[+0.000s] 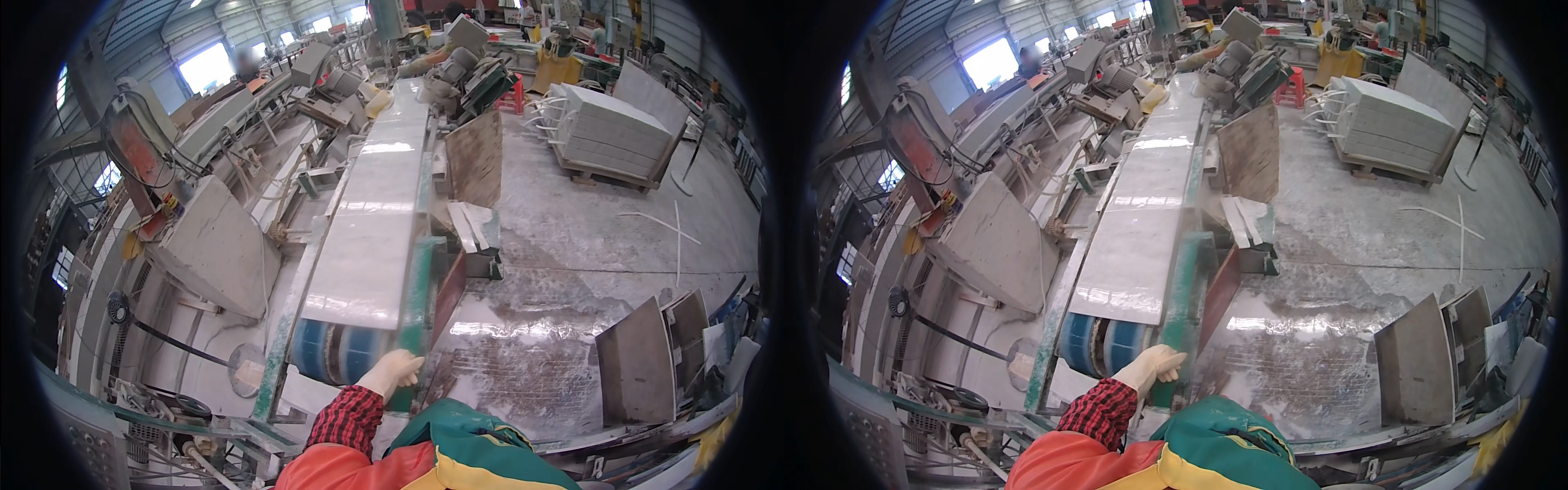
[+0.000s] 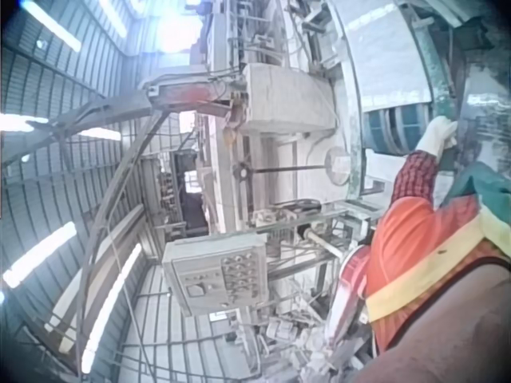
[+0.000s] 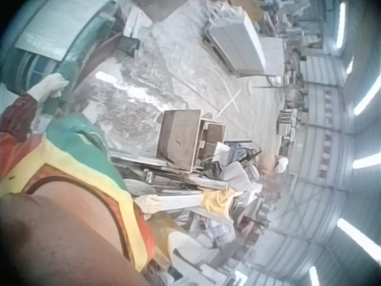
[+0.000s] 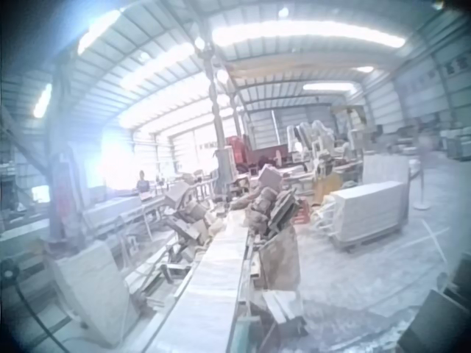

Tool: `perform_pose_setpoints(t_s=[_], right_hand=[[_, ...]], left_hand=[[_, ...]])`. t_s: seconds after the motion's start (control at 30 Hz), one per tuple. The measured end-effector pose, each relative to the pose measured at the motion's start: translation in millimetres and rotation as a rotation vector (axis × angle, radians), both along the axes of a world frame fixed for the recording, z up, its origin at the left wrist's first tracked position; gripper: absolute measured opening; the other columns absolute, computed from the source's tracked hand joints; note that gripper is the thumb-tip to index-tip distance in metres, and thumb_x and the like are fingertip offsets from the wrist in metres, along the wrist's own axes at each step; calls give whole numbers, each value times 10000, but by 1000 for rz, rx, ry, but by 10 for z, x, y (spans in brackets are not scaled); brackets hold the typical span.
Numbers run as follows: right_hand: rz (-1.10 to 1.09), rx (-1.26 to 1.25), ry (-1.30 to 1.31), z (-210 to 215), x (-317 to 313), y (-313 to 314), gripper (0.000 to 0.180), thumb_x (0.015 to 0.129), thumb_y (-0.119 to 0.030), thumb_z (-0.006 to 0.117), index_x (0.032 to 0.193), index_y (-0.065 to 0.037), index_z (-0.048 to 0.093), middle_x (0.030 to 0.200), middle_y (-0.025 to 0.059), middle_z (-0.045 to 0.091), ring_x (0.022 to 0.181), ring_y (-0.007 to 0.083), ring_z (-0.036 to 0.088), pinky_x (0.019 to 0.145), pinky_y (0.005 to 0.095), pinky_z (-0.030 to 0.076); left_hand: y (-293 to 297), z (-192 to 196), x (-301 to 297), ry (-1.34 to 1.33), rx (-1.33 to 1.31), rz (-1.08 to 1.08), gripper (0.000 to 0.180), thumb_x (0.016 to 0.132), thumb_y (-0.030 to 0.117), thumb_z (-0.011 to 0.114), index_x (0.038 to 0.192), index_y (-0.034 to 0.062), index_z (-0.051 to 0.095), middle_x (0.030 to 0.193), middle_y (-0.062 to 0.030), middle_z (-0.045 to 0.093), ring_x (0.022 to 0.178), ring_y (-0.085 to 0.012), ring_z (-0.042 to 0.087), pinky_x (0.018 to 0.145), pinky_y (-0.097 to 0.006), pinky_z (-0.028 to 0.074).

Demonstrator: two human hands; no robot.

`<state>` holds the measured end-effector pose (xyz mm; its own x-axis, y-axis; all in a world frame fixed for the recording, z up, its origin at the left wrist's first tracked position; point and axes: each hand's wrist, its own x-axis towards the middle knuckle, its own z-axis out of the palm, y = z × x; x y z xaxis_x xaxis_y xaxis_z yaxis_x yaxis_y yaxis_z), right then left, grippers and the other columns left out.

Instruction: The person repeatedly picks up large white rectangular panels from a conveyor belt and places them onto a stack. The person handles the panels one at a time, moving them from the moving belt to a growing pile on the floor.

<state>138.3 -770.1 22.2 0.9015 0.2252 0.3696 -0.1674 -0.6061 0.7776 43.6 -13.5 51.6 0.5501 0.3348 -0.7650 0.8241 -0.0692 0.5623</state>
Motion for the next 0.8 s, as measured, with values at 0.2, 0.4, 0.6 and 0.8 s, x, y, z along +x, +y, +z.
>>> perform_pose_setpoints(t_s=[0.2,0.4,0.6,0.8], right_hand=[[-17,-9,31,-40,-12,-16,482,923,-518,508,1079,-88,658,1075,272,616,1006,480,566,781,632,458],[-25,-30,54,-276,-182,-427,501,925,-535,497,1087,-90,658,1085,280,614,1015,490,562,782,644,455],[-24,-5,67,-419,-391,-453,520,928,-553,485,1094,-92,659,1096,288,613,1025,501,558,783,656,451],[-136,-28,82,-140,-209,-352,537,927,-559,477,1135,-95,646,1136,285,603,1073,514,528,839,684,408]], left_hand=[[33,54,23,20,-31,-44,489,927,400,463,911,-55,642,732,-155,695,618,-270,667,571,-374,558],[56,44,4,19,-75,-41,489,936,393,445,955,-56,638,763,-161,703,640,-276,680,587,-381,572],[52,42,33,0,-52,-53,496,942,411,447,946,-44,644,752,-155,700,626,-260,679,567,-352,563],[82,-99,-60,22,-109,-28,507,952,402,425,949,-55,646,750,-158,699,624,-265,681,564,-352,570]])
